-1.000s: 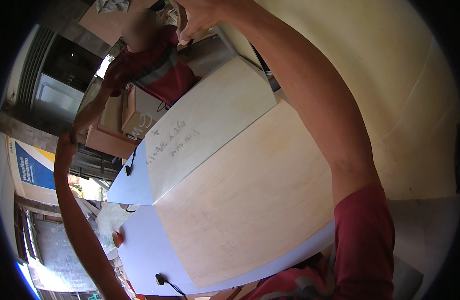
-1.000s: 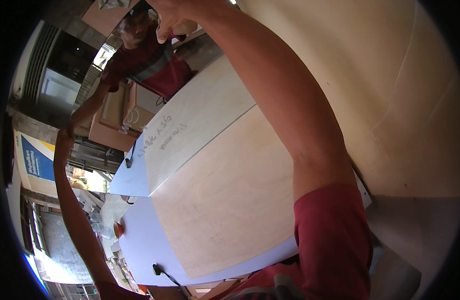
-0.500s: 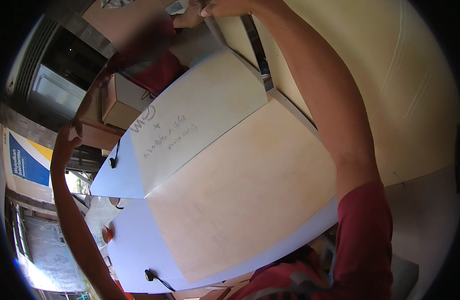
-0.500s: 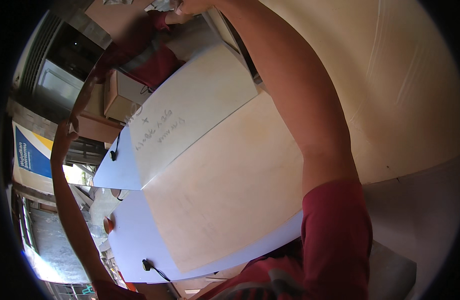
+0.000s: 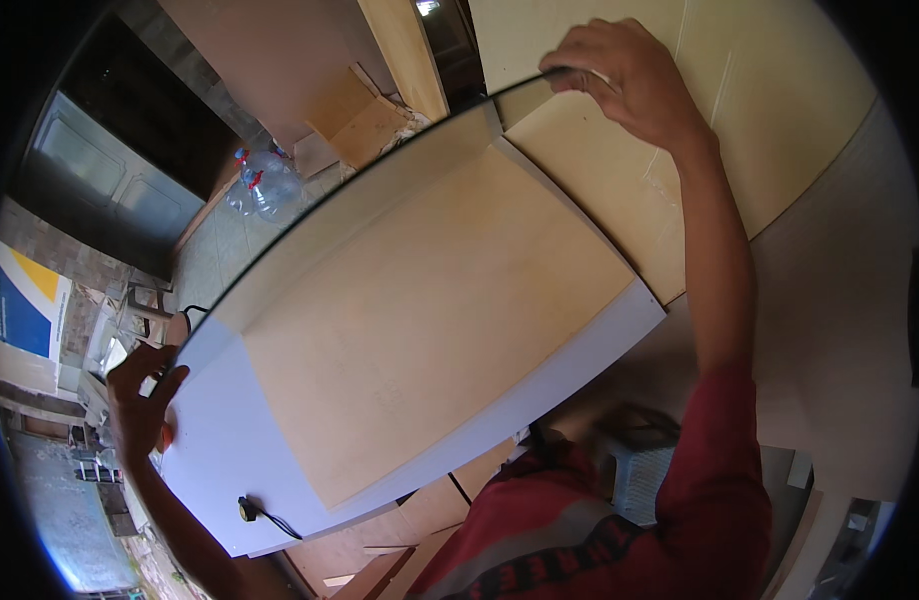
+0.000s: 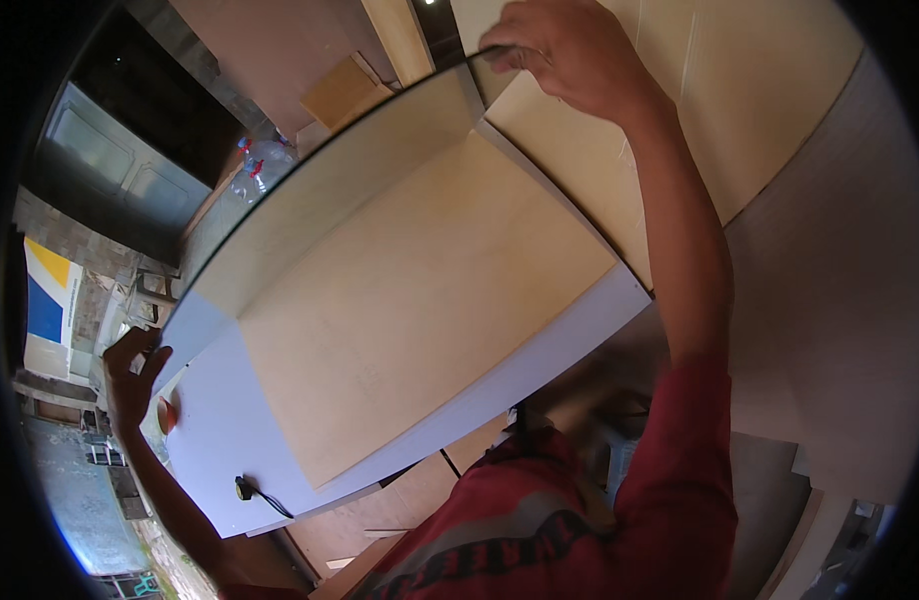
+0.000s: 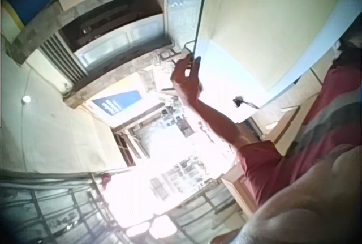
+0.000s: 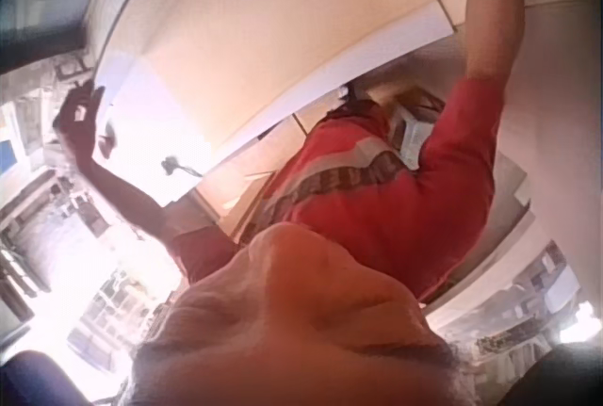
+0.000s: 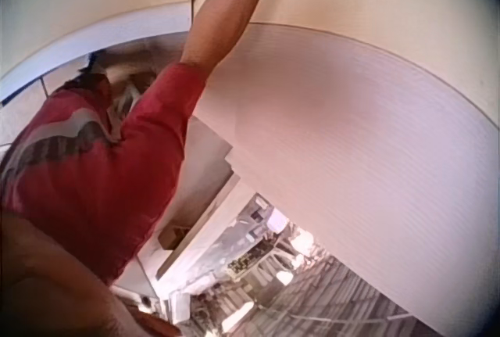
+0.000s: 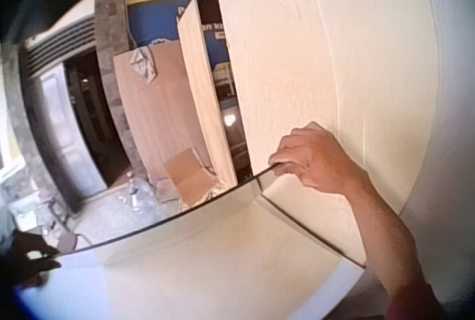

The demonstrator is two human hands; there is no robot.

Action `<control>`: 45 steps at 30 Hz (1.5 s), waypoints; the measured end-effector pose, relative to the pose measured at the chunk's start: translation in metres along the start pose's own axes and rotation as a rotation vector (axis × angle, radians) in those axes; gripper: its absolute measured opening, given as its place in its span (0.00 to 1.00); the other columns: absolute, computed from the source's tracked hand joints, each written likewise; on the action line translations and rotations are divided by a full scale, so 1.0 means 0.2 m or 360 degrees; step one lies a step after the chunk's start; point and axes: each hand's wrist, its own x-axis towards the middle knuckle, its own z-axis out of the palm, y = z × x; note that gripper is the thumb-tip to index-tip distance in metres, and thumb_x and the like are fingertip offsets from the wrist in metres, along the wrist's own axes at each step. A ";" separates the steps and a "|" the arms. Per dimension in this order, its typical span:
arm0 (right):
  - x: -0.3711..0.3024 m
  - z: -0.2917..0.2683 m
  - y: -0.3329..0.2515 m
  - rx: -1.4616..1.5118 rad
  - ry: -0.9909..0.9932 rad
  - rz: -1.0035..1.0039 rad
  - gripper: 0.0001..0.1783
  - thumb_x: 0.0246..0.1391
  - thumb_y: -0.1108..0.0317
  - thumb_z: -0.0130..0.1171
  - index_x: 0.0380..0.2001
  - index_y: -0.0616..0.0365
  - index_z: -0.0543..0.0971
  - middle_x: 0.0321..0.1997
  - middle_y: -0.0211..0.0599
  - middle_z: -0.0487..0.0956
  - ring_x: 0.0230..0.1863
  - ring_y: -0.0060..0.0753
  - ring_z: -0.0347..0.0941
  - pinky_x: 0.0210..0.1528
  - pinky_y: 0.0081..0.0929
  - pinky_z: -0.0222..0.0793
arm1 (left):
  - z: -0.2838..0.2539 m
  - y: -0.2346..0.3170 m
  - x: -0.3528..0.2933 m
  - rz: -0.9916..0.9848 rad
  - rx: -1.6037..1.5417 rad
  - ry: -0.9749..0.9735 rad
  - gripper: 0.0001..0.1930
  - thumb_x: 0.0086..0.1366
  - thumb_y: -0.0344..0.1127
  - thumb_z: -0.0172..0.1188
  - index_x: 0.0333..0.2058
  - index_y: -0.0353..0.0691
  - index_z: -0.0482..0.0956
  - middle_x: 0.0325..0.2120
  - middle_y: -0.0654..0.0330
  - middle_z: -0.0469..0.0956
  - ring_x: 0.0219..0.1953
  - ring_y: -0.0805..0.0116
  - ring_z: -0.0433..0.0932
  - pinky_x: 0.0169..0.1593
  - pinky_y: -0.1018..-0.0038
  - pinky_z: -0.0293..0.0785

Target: The person prepares a caulking gun and walks to a workbench. They place a blue sheet on a white board and then apply adhesive from a bottle onto the blue sheet, spreading it with a putty knife.

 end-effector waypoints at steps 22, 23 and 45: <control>-1.83 0.46 -0.36 -0.0359 -0.0704 0.0671 0.23 0.31 0.77 0.74 0.36 0.53 0.82 0.43 0.29 0.78 0.51 0.34 0.71 0.54 0.36 0.64 | 1.63 0.49 -1.10 0.0348 -0.0184 -0.0108 0.29 0.36 0.23 0.68 0.43 0.42 0.79 0.37 0.57 0.77 0.42 0.54 0.75 0.49 0.60 0.69; -1.82 0.47 -0.34 -0.0355 -0.0735 0.0688 0.23 0.31 0.77 0.75 0.37 0.52 0.82 0.43 0.29 0.78 0.51 0.34 0.71 0.53 0.36 0.64 | 1.64 0.49 -1.09 0.0350 -0.0193 -0.0123 0.29 0.36 0.23 0.67 0.43 0.42 0.79 0.37 0.57 0.77 0.43 0.53 0.75 0.50 0.60 0.69; -1.74 0.68 -0.89 -0.0009 -0.0820 0.0697 0.43 0.69 0.40 0.39 0.72 0.66 0.56 0.78 0.48 0.54 0.80 0.45 0.44 0.79 0.49 0.36 | 1.88 0.85 -0.85 -0.0121 -0.0153 -0.0324 0.38 0.76 0.56 0.42 0.72 0.31 0.51 0.73 0.37 0.43 0.76 0.38 0.40 0.74 0.46 0.38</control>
